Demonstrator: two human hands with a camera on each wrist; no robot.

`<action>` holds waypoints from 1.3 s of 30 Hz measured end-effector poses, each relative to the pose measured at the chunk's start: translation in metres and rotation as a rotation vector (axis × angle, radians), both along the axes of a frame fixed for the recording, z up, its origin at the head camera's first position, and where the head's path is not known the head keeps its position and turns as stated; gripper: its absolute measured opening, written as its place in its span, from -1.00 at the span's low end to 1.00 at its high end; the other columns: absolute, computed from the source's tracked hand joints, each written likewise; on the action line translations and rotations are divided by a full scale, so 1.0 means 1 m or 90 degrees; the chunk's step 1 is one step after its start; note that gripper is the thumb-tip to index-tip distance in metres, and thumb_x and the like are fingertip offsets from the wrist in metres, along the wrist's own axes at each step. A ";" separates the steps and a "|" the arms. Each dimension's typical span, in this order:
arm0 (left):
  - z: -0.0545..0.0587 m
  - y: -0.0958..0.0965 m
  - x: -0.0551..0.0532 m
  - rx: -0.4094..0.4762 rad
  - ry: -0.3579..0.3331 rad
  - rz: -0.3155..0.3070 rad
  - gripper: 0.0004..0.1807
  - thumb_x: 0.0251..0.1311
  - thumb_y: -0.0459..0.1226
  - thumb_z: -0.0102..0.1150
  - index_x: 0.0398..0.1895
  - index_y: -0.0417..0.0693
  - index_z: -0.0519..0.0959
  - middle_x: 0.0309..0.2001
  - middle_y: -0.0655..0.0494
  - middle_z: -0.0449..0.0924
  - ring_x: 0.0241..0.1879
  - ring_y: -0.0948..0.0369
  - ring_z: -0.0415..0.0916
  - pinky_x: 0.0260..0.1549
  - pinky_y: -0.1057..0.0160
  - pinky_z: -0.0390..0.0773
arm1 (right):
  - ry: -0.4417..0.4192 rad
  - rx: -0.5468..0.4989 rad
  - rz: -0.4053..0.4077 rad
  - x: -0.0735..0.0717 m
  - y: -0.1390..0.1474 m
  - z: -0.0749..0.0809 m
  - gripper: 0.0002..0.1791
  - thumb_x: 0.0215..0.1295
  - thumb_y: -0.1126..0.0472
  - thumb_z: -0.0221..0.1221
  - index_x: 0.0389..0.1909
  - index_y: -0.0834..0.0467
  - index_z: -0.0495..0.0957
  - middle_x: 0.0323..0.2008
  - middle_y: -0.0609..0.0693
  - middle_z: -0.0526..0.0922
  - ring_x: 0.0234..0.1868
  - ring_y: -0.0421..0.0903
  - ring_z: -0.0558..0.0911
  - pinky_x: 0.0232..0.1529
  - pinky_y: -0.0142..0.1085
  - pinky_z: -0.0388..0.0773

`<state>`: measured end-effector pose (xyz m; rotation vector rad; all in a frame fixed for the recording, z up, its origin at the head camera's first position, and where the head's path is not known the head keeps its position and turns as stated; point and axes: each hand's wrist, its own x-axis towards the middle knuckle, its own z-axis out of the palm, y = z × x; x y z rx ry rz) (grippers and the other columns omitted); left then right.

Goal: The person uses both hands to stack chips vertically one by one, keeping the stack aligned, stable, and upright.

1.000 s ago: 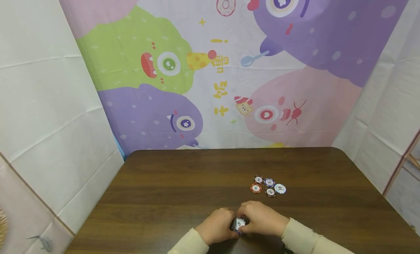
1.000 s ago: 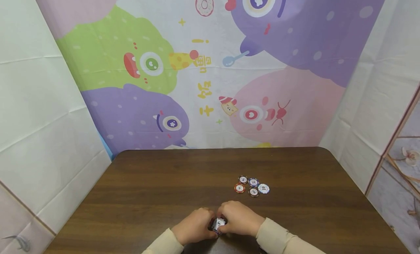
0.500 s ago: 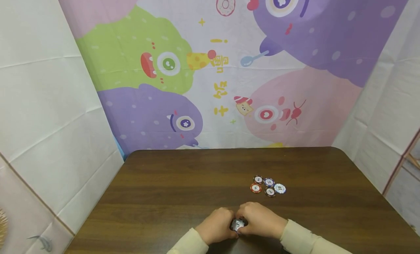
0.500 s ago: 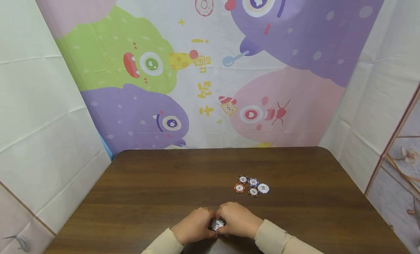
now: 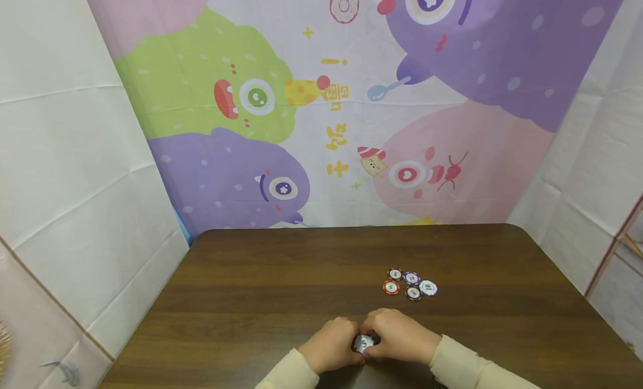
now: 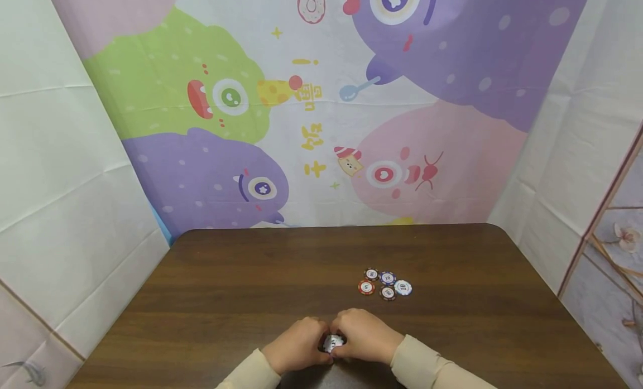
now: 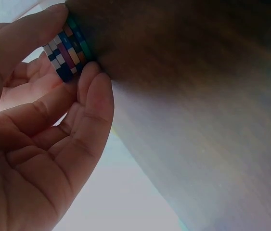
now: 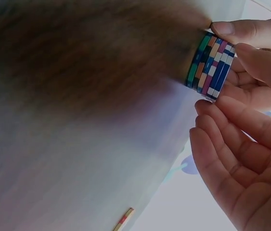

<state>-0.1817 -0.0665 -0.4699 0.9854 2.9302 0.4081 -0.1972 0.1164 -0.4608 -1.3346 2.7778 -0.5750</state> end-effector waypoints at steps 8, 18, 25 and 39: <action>0.002 0.000 0.001 -0.015 -0.012 0.014 -0.71 -0.22 -0.14 0.52 -0.58 0.05 0.53 -0.59 0.33 0.44 -0.56 0.43 0.27 -0.56 0.42 0.31 | -0.027 -0.005 -0.050 -0.006 0.011 0.004 -0.68 0.08 0.06 0.38 -0.17 0.12 0.67 -0.22 -0.13 0.67 -0.22 -0.27 0.60 -0.23 -0.36 0.56; 0.000 0.000 0.001 -0.027 0.026 0.011 -0.68 -0.27 -0.10 0.53 -0.58 0.06 0.52 -0.57 0.30 0.48 -0.54 0.38 0.37 -0.52 0.40 0.36 | -0.007 -0.041 -0.124 -0.022 0.036 0.014 -0.53 0.09 0.06 0.40 -0.02 0.21 0.60 -0.05 0.05 0.68 -0.14 -0.02 0.69 -0.16 -0.21 0.61; 0.000 0.000 0.002 -0.028 0.027 0.015 -0.68 -0.26 -0.10 0.53 -0.59 0.06 0.52 -0.58 0.30 0.48 -0.54 0.38 0.38 -0.53 0.39 0.36 | 0.005 -0.046 -0.208 -0.034 0.059 0.023 -0.52 0.08 0.07 0.41 0.00 0.19 0.60 -0.10 0.01 0.69 -0.13 -0.01 0.68 -0.15 -0.15 0.59; 0.000 0.000 0.003 -0.031 0.037 0.010 -0.68 -0.27 -0.09 0.53 -0.60 0.06 0.51 -0.58 0.29 0.48 -0.54 0.37 0.37 -0.52 0.40 0.36 | 0.006 0.000 -0.290 -0.064 0.103 0.013 -0.48 0.11 0.05 0.37 0.03 0.27 0.57 -0.06 0.12 0.65 -0.04 0.09 0.65 -0.03 0.02 0.55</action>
